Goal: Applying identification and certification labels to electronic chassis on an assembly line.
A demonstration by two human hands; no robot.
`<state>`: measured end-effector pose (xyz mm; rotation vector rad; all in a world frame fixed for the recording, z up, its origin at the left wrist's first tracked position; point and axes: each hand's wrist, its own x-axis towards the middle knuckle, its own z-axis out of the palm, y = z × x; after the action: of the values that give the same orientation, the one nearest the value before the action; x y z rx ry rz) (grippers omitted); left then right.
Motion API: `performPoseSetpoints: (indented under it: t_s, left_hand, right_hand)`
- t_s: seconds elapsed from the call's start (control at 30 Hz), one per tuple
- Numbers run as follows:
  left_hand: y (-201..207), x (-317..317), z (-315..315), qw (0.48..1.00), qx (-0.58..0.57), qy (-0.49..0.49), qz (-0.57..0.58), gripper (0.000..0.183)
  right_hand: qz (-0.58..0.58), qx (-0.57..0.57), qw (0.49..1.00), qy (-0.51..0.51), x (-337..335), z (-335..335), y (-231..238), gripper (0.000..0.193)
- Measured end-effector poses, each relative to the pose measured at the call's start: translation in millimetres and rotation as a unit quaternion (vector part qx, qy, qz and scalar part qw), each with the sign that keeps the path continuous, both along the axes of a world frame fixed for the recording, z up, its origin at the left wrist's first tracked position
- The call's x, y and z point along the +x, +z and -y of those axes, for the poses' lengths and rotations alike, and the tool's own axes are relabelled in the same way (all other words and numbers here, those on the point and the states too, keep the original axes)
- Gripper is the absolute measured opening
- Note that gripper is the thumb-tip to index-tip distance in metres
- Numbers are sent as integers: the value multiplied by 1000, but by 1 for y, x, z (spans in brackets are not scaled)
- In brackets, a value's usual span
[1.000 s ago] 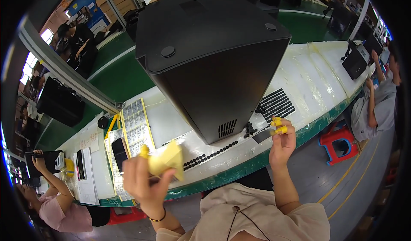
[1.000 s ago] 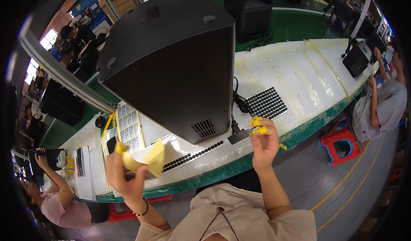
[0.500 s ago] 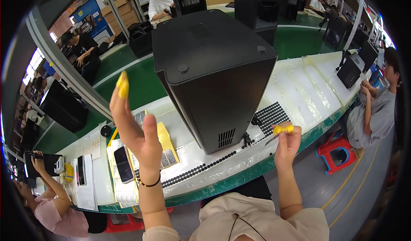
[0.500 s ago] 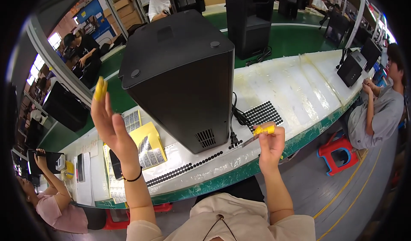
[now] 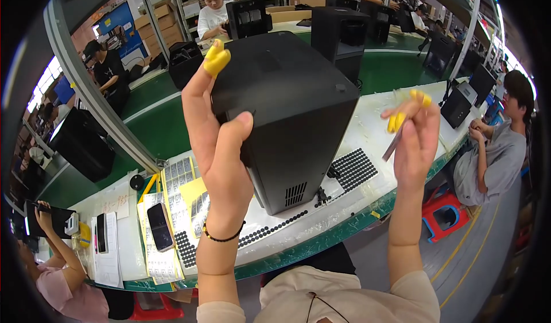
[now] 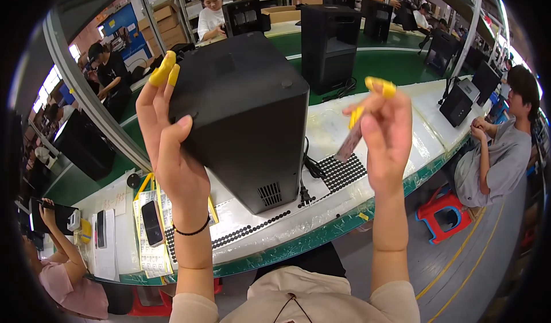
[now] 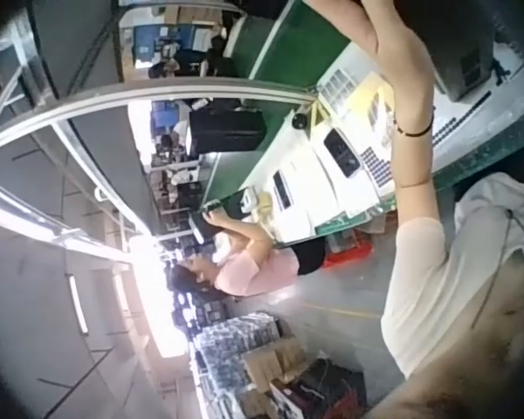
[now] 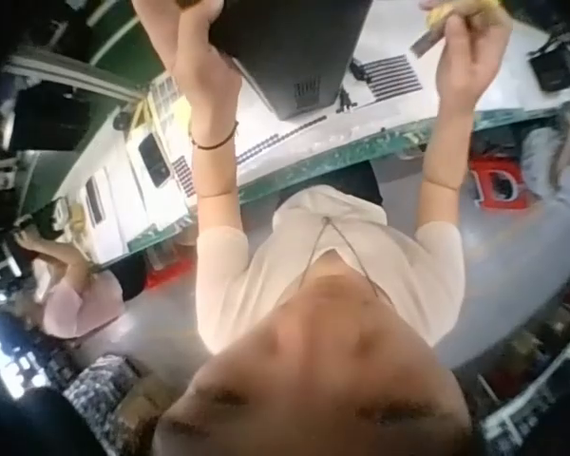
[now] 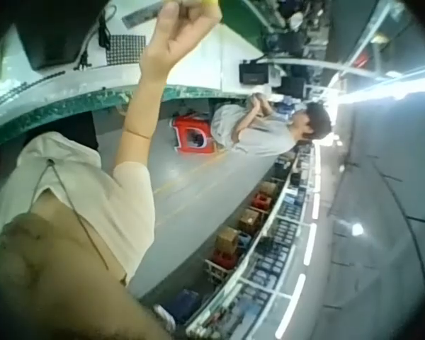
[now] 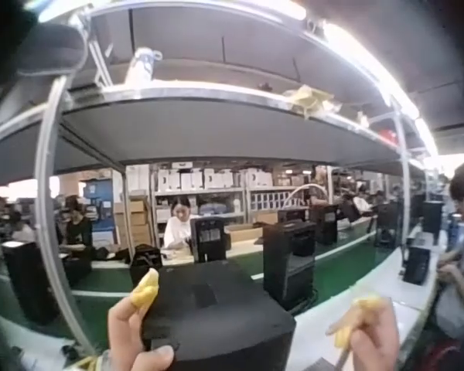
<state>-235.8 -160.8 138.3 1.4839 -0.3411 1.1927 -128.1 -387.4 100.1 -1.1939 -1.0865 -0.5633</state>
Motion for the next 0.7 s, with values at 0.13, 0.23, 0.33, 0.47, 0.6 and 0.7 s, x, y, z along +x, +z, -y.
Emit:
performPoseSetpoints:
  t_s: [0.13, 0.23, 0.33, 0.47, 0.6, 0.7]
  left_hand:
    - [-7, -17, 1, 997, 63, 35, 19, 61]
    - [-13, -27, 11, 995, 85, 20, 56, 55]
    - [-25, -41, 16, 991, 106, 42, 75, 54]
    - [-35, -73, 22, 981, 187, 51, 13, 55]
    - [-54, -80, 39, 974, 156, 118, 115, 25]
    - [-61, -60, 54, 943, 161, 181, 226, 63]
  right_hand:
    - [57, 5, 998, 32, -5, -23, 55, 37]
    - [142, -88, 986, 26, -8, -28, 83, 41]
    - [156, -84, 980, 91, -15, -47, 94, 44]
    - [112, -176, 969, 132, -34, -58, 109, 45]
    - [130, -194, 951, 204, -30, -70, 101, 47]
    - [165, -190, 952, 174, -33, -58, 103, 47]
